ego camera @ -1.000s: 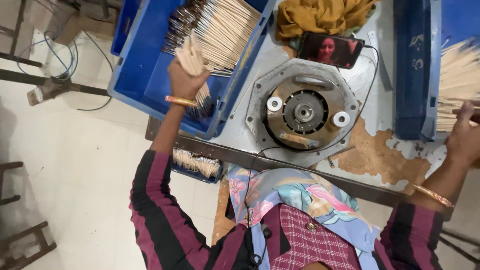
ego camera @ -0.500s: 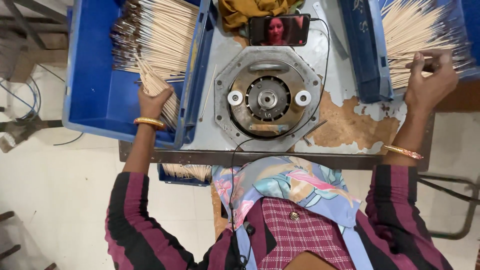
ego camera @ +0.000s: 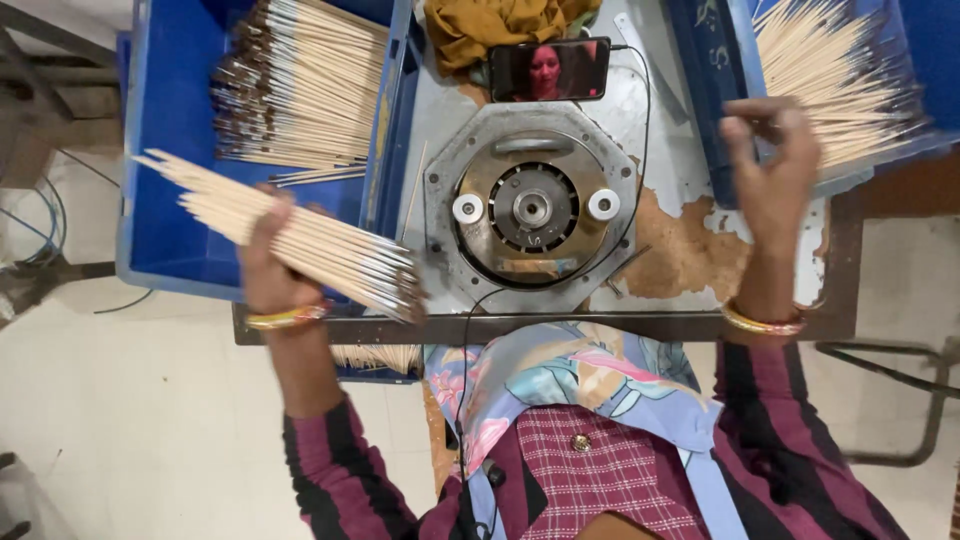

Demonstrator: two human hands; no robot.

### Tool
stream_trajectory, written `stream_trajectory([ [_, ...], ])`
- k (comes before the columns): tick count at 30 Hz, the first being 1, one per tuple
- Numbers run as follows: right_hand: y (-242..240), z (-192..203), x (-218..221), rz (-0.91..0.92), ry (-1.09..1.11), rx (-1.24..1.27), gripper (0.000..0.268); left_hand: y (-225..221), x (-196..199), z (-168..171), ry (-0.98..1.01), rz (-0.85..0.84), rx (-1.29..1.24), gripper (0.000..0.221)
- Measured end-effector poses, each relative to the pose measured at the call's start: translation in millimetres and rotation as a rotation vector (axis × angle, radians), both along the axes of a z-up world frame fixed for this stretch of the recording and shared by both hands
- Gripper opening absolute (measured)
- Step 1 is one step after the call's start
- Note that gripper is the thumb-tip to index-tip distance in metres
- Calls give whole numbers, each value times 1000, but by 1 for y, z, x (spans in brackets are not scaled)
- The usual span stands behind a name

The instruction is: Feeding sticks into a processing machine and collecting the finished incense sticks from the output bin.

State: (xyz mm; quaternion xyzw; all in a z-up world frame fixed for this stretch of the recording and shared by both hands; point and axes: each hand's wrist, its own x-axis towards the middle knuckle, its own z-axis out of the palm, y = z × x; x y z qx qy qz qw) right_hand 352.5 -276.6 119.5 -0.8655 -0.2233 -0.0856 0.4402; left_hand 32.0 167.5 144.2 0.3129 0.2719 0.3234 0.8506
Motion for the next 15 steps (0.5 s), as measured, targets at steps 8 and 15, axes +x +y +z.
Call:
stream_trajectory([
  [8,200,51,-121,762,-123,66,28,-165,9,-124,170,-626,-274,46],
  [15,203,24,-152,977,199,-267,37,-172,-14,-144,8,-594,-281,40],
])
